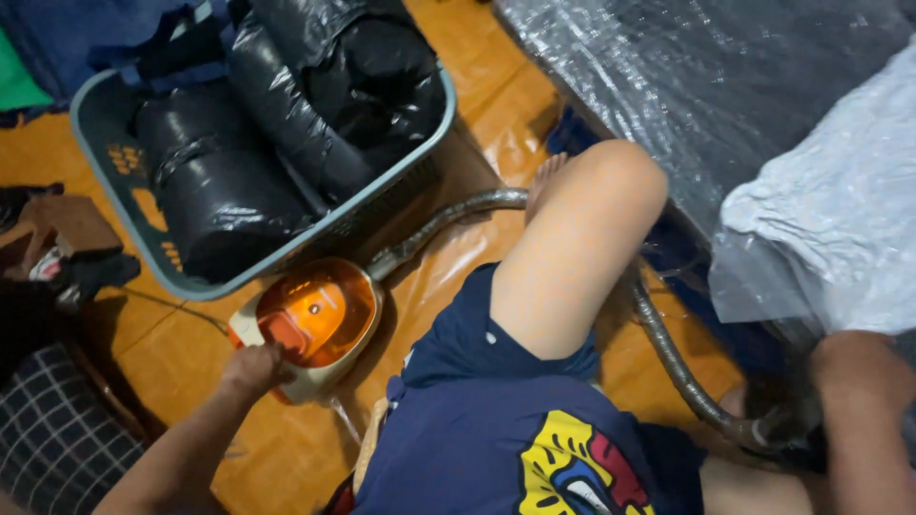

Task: Vacuum sealing a foam cushion or pillow inside a plastic bag using a vacuum hose and tape for compression.

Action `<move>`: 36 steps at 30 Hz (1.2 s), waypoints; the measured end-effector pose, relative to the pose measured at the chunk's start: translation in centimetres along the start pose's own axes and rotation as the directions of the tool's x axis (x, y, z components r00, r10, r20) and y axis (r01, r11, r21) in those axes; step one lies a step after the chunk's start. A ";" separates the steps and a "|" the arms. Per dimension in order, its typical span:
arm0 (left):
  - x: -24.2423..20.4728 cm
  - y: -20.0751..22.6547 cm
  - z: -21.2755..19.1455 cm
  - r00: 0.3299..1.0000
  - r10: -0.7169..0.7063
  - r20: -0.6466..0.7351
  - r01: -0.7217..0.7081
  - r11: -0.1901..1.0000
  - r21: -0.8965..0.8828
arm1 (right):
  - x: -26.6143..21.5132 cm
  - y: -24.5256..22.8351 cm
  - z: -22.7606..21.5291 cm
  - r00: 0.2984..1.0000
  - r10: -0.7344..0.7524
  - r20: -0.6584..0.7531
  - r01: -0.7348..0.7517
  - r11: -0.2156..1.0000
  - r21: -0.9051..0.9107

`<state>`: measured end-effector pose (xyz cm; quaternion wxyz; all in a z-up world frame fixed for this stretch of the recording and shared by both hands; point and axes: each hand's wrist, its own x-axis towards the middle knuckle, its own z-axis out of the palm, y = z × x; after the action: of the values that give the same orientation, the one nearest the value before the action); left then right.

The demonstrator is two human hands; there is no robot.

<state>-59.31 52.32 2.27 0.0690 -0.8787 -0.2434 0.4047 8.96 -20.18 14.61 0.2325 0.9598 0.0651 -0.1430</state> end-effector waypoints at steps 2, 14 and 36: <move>-0.5 -0.7 -0.3 0.999 0.051 -0.008 -0.051 0.996 -0.076 | -4.4 -4.5 -2.2 0.999 0.036 0.000 -0.036 0.999 0.027; 1.2 -1.7 3.6 0.981 0.072 -0.178 -0.075 0.997 -0.010 | -6.1 -7.5 -5.6 0.839 0.486 0.246 -0.503 0.520 0.690; 14.5 51.8 -61.2 0.768 0.431 -0.473 -0.625 0.348 -0.698 | -8.2 -10.5 -10.9 0.903 0.245 0.354 -0.394 0.803 0.448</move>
<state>13.62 18.77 16.55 -0.4627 -0.8690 -0.0963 0.1469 1.86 -6.31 21.88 -0.0018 0.9535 -0.1726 -0.2469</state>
